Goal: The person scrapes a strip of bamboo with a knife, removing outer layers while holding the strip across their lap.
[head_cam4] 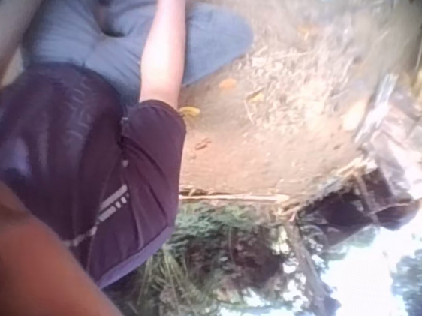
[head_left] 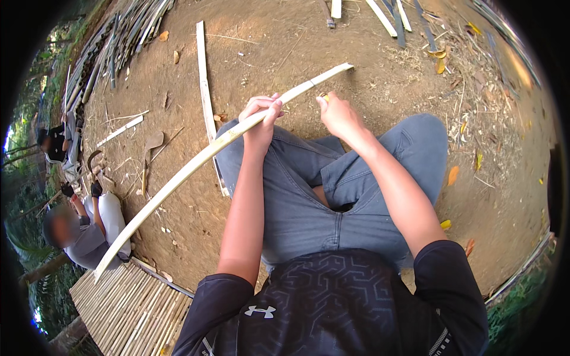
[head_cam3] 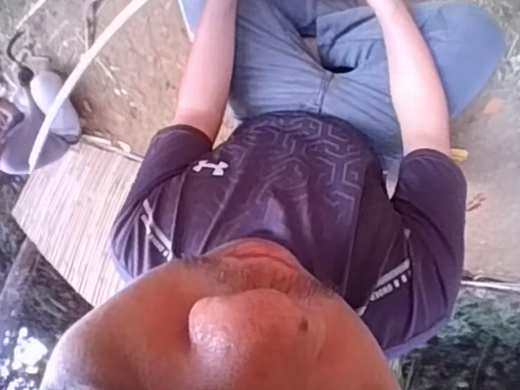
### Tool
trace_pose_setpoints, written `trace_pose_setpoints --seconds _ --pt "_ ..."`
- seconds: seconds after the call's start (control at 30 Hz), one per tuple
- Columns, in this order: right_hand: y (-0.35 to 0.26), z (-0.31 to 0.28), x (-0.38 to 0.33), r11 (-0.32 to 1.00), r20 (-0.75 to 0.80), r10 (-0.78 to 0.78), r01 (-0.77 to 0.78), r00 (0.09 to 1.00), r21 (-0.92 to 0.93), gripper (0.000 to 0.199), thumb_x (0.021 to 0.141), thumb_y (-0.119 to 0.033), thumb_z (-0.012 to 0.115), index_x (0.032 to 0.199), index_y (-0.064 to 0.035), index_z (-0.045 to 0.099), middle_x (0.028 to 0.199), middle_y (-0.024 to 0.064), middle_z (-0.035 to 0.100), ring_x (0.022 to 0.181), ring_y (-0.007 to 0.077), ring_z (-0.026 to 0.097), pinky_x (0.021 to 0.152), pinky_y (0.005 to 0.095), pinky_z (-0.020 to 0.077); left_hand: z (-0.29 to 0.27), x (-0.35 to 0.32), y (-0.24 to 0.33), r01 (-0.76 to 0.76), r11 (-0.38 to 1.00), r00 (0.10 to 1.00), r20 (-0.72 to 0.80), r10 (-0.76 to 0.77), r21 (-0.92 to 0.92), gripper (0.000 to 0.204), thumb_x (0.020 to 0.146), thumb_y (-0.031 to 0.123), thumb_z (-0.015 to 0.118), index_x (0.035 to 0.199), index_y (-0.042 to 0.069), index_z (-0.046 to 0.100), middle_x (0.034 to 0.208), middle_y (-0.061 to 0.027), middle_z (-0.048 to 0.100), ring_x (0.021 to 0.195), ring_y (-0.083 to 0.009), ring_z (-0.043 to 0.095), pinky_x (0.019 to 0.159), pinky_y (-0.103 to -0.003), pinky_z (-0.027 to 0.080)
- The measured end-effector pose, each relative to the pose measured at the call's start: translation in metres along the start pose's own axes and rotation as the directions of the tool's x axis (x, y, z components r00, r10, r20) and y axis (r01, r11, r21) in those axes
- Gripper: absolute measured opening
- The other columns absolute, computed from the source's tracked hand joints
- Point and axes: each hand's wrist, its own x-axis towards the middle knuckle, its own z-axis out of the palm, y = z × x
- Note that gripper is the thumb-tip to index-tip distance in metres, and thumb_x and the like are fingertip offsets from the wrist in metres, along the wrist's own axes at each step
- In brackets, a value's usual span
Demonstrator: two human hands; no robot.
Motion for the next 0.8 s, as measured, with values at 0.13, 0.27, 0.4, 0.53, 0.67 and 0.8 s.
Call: trace_pose_setpoints --seconds 0.13,0.27,0.4,0.53,0.67,0.8 --pt "-0.009 -0.005 -0.012 0.995 0.000 -0.085 0.085 0.996 0.044 0.045 0.104 -0.038 0.040 0.109 0.0042 0.056 0.091 0.0295 0.067 0.090 0.0455 0.067 0.079 0.0538 0.0526 0.006 -0.001 0.007 0.017 1.000 0.998 0.069 -0.016 -0.009 0.010 0.089 0.000 0.068 0.094 -0.001 0.060 0.102 -0.0115 0.063 0.103 -0.0258 0.068 0.073 -0.029 0.062" --pt "-0.009 0.002 -0.005 0.999 -0.041 -0.034 0.034 0.999 0.015 0.044 0.103 -0.037 0.042 0.110 0.0046 0.056 0.090 0.0295 0.068 0.089 0.0458 0.067 0.079 0.0534 0.0530 0.001 0.001 0.002 0.039 0.995 0.997 0.066 -0.034 -0.087 0.010 0.091 -0.002 0.063 0.089 0.003 0.054 0.105 -0.0090 0.060 0.124 -0.0320 0.057 0.079 -0.035 0.064" --pt "-0.022 0.001 -0.026 0.998 0.012 -0.059 0.059 0.998 -0.009 0.044 0.104 -0.035 0.041 0.111 0.0055 0.054 0.090 0.0301 0.067 0.090 0.0467 0.067 0.079 0.0533 0.0533 -0.002 0.001 0.001 0.050 0.994 0.998 0.046 -0.045 -0.102 0.013 0.090 -0.004 0.063 0.087 0.004 0.053 0.107 -0.0090 0.059 0.124 -0.0325 0.056 0.080 -0.037 0.064" --pt "-0.003 0.003 -0.007 0.997 -0.081 -0.051 0.047 0.995 -0.059 0.044 0.105 -0.035 0.039 0.112 0.0053 0.054 0.091 0.0298 0.068 0.088 0.0446 0.068 0.077 0.0524 0.0540 -0.001 0.001 0.001 0.068 0.986 0.998 0.026 -0.065 -0.149 0.016 0.089 -0.005 0.063 0.085 0.004 0.050 0.108 -0.0093 0.058 0.125 -0.0338 0.055 0.081 -0.039 0.065" --pt "-0.012 0.004 -0.022 0.996 0.011 -0.068 0.068 0.998 -0.055 0.045 0.105 -0.036 0.037 0.113 0.0050 0.054 0.090 0.0280 0.068 0.085 0.0428 0.069 0.076 0.0510 0.0543 -0.002 0.001 0.002 0.099 0.987 0.995 0.015 -0.098 -0.129 0.018 0.088 -0.005 0.063 0.084 0.005 0.050 0.107 -0.0091 0.058 0.126 -0.0350 0.055 0.081 -0.040 0.065" --pt "0.022 0.018 0.005 0.997 -0.122 -0.048 0.040 0.991 -0.066 0.045 0.106 -0.035 0.035 0.111 0.0057 0.054 0.079 0.0203 0.067 0.076 0.0350 0.070 0.067 0.0480 0.0542 0.004 0.003 0.002 0.097 0.978 0.995 0.018 -0.095 -0.185 0.018 0.088 -0.004 0.064 0.084 0.005 0.050 0.108 -0.0089 0.056 0.125 -0.0341 0.056 0.080 -0.039 0.065"
